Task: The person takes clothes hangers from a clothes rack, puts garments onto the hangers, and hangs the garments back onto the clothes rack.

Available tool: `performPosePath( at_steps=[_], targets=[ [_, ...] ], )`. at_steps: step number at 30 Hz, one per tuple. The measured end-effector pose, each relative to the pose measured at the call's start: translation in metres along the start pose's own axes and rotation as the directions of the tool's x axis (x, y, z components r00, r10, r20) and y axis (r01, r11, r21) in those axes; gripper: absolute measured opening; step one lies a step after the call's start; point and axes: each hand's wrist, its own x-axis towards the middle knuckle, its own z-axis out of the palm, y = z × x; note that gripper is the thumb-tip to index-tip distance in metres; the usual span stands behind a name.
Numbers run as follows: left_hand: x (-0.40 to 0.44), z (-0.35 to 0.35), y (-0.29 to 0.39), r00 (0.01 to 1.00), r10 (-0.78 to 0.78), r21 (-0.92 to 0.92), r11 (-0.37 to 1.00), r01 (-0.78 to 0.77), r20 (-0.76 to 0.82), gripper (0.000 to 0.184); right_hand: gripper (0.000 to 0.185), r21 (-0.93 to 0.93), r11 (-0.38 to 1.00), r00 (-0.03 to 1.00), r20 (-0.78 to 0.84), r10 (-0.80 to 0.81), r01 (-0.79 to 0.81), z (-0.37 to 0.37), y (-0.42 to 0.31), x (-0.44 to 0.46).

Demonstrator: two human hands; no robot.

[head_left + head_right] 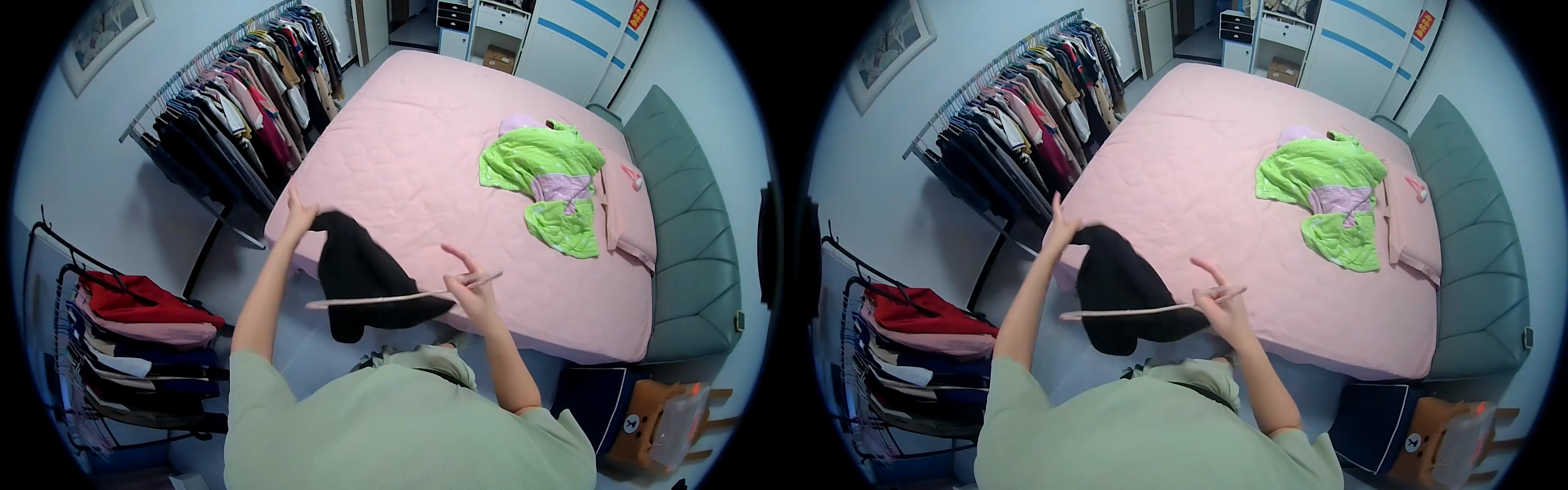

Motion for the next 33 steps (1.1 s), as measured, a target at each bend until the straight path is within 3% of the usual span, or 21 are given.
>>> performPosePath(
  at_steps=[2, 3, 4, 5, 7, 9, 11, 12, 15, 21, 22, 25, 26, 29, 32, 33],
  targets=[
    [-0.033, 0.006, -0.02, 0.982, 0.123, 0.107, 0.985, -0.139, 0.144, 0.078, 0.045, -0.026, 0.997, 0.995, -0.067, 0.072, -0.074, -0.009, 0.0, 0.004],
    [-0.053, 0.002, -0.006, 0.961, 0.04, 0.079, 0.995, -0.064, 0.274, 0.075, 0.044, -0.038, 0.993, 0.989, -0.101, 0.109, -0.114, -0.012, 0.001, 0.006],
    [-0.068, -0.006, 0.014, 0.863, -0.167, 0.027, 0.984, 0.176, 0.476, 0.073, 0.04, -0.012, 0.994, 0.989, -0.11, 0.103, -0.105, -0.013, 0.001, 0.006],
    [-0.082, -0.01, 0.028, 0.678, -0.329, 0.03, 0.91, 0.413, 0.658, 0.071, 0.041, -0.007, 0.993, 0.985, -0.133, 0.112, -0.114, -0.015, 0.005, 0.008],
    [-0.114, -0.009, 0.027, 0.429, -0.173, -0.076, 0.86, 0.504, 0.887, 0.068, 0.043, 0.003, 0.991, 0.975, -0.175, 0.134, -0.135, -0.018, 0.014, 0.013],
    [-0.149, -0.002, 0.061, 0.409, -0.058, -0.121, 0.91, 0.397, 0.911, 0.068, 0.042, 0.086, 0.985, 0.976, -0.147, 0.158, -0.147, -0.018, 0.007, 0.017],
    [-0.176, 0.023, 0.057, 0.573, -0.017, -0.214, 0.918, 0.334, 0.82, 0.069, 0.04, 0.147, 0.974, 0.976, -0.105, 0.191, -0.174, -0.018, -0.006, 0.021],
    [-0.18, 0.032, 0.068, 0.581, -0.054, -0.234, 0.882, 0.409, 0.812, 0.068, 0.038, 0.155, 0.973, 0.981, -0.062, 0.182, -0.171, -0.018, -0.008, 0.023],
    [-0.198, 0.073, 0.063, 0.572, 0.039, -0.289, 0.89, 0.353, 0.819, 0.064, 0.037, 0.032, 0.987, 0.987, 0.025, 0.157, -0.158, -0.012, -0.014, 0.023],
    [-0.206, 0.12, 0.08, 0.796, 0.043, -0.42, 0.866, 0.272, 0.604, 0.063, 0.028, -0.179, 0.981, 0.995, 0.051, 0.085, -0.075, -0.012, -0.028, 0.03],
    [-0.202, 0.122, 0.087, 0.797, -0.006, -0.525, 0.75, 0.403, 0.604, 0.055, 0.028, -0.171, 0.982, 0.995, 0.052, 0.086, -0.076, -0.014, -0.03, 0.028],
    [-0.181, 0.119, 0.09, 0.762, 0.114, -0.362, 0.917, 0.166, 0.638, 0.043, 0.028, -0.141, 0.987, 0.995, 0.057, 0.085, -0.076, -0.019, -0.035, 0.026],
    [-0.18, 0.121, 0.093, 0.791, 0.166, -0.37, 0.926, 0.08, 0.588, 0.027, 0.028, -0.13, 0.988, 0.994, 0.062, 0.091, -0.082, -0.02, -0.037, 0.025],
    [-0.178, 0.113, 0.121, 0.837, 0.172, -0.29, 0.957, -0.016, 0.52, 0.014, 0.029, -0.119, 0.99, 0.995, 0.061, 0.083, -0.076, -0.021, -0.044, 0.02],
    [-0.18, 0.106, 0.137, 0.918, 0.211, -0.099, 0.977, -0.188, 0.335, 0.011, 0.029, -0.119, 0.99, 0.996, 0.037, 0.086, -0.081, -0.027, -0.046, 0.017],
    [-0.178, 0.102, 0.144, 0.886, 0.285, -0.05, 0.957, -0.286, 0.365, 0.012, 0.03, -0.117, 0.989, 0.996, 0.026, 0.09, -0.087, -0.029, -0.045, 0.016]
  ],
)
